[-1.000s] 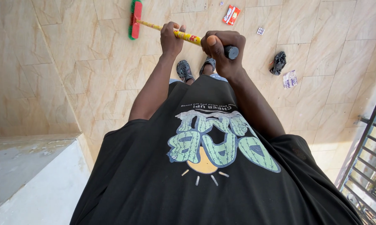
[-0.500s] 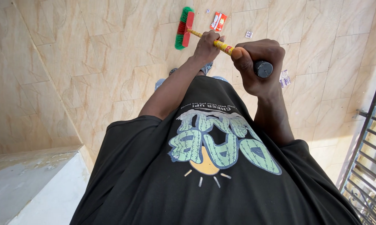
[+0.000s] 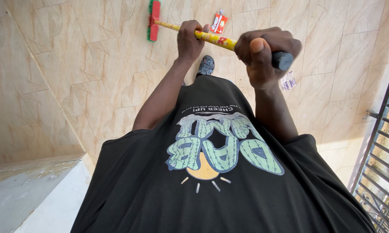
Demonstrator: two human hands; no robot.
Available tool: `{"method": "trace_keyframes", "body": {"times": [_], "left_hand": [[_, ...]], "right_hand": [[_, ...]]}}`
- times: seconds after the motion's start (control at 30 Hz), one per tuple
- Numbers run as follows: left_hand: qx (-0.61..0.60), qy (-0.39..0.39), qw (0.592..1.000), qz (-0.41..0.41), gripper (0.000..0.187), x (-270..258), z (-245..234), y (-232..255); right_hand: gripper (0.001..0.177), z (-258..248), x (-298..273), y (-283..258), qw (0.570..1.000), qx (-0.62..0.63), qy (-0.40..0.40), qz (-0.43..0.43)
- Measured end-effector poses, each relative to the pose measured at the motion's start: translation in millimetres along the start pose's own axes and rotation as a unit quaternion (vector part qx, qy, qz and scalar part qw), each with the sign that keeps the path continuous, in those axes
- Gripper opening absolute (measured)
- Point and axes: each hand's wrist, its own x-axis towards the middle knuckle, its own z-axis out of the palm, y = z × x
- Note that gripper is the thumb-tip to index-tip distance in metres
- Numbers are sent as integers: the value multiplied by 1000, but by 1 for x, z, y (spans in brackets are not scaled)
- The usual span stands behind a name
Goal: Sweeping the tiled floor of a balcony using a broom.
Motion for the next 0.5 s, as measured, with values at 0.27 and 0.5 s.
{"method": "trace_keyframes", "body": {"times": [0.27, 0.5], "left_hand": [[77, 9, 990, -113, 28, 0, 31, -95], [23, -57, 995, -80, 20, 9, 110, -71]], "right_hand": [[58, -3, -18, 50, 991, -52, -46, 116], [58, -51, -19, 28, 980, -100, -16, 173]]}}
